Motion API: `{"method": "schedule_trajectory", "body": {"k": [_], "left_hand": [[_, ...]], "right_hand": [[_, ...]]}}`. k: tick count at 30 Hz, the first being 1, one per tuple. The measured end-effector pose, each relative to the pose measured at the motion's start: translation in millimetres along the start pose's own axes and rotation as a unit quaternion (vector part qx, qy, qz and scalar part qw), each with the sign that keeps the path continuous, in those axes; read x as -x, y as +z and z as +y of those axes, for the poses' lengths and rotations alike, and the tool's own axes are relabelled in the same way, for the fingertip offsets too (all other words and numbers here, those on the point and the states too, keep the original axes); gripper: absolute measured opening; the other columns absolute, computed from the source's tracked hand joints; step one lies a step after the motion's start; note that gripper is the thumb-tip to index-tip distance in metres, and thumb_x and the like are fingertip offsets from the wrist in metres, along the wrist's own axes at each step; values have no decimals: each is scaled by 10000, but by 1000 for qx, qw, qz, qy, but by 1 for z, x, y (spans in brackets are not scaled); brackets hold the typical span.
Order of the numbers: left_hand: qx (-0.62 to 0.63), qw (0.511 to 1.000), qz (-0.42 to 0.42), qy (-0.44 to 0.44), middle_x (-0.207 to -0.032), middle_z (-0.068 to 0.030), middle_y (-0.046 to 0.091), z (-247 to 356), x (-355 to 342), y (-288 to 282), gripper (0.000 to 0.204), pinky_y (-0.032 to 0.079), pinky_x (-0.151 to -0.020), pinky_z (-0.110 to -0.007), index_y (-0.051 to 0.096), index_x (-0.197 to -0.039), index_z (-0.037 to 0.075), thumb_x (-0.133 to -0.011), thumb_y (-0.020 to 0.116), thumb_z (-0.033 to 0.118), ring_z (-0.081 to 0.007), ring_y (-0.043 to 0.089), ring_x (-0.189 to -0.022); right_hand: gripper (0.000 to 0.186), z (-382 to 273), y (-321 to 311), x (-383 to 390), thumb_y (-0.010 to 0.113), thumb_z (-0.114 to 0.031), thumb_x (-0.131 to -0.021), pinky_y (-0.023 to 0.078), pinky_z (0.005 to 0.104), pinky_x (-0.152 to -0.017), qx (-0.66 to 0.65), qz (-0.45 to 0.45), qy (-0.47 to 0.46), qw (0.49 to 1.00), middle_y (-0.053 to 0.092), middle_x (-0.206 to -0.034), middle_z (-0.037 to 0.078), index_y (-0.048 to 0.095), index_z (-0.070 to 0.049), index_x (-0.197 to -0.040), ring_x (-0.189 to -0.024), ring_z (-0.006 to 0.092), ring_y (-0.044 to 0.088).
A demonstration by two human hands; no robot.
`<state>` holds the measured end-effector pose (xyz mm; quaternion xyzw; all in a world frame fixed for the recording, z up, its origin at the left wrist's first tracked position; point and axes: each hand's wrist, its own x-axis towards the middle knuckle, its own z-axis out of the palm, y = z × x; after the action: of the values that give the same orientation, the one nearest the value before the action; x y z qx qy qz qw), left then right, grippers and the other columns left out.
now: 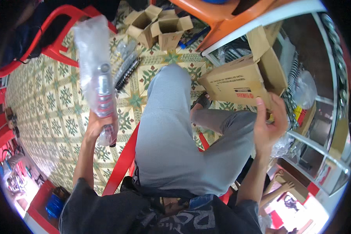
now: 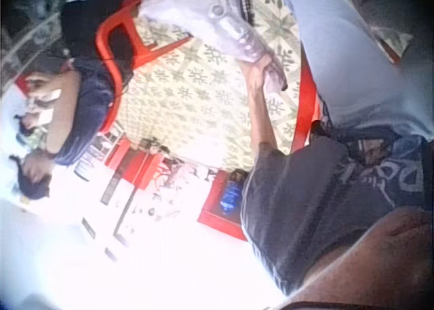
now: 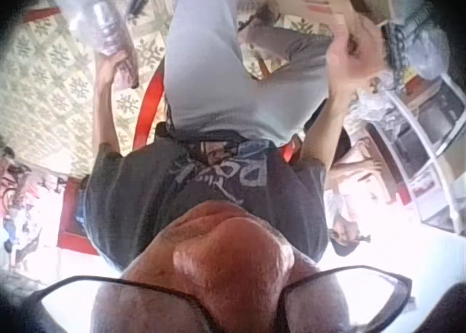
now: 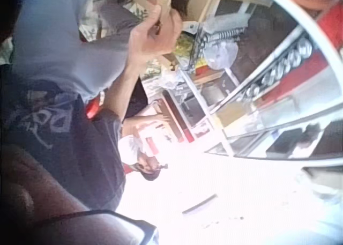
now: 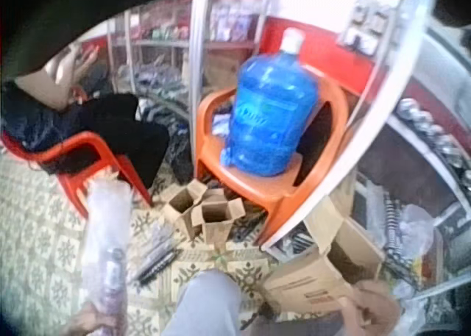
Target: The person places various shock absorbers into their respective cardboard boxes and then organizes the boxes on a shelf.
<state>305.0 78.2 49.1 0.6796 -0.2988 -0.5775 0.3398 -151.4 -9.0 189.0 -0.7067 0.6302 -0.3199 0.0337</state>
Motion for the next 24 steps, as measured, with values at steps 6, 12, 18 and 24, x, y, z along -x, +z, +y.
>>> {"method": "schedule_trajectory", "body": {"k": [6,12,18,24], "left_hand": [[3,993,11,121,-1110,-87,649,73,63,-23,701,513,-908,-380,587,-1278,-7,-632,817,137,-234,634,-999],[83,893,-68,437,-1086,-140,522,177,140,32,840,461,-894,-397,465,-1279,-26,-543,769,242,-268,536,-979],[131,755,-244,595,-1033,-92,518,217,189,-15,911,467,-881,-445,462,-1273,15,-529,894,312,-239,562,-934],[97,692,-294,652,-1132,-62,458,240,274,-11,1118,392,-942,-382,420,-1303,27,-416,983,410,-204,520,-991]], "right_hand": [[130,-47,-98,-10,767,4,-864,498,297,-701,-51,154,-167,973,721,-996,167,714,58,-969,-823,241,664],[145,-114,-146,9,752,65,-783,512,306,-723,-128,109,-240,956,702,-937,180,702,81,-918,-822,247,665],[172,-143,-121,34,766,61,-674,514,335,-605,-223,57,-334,914,677,-841,132,661,31,-806,-680,274,653],[192,-161,-109,62,761,60,-654,538,361,-628,-253,52,-365,894,680,-888,111,657,2,-805,-739,290,679]]}}
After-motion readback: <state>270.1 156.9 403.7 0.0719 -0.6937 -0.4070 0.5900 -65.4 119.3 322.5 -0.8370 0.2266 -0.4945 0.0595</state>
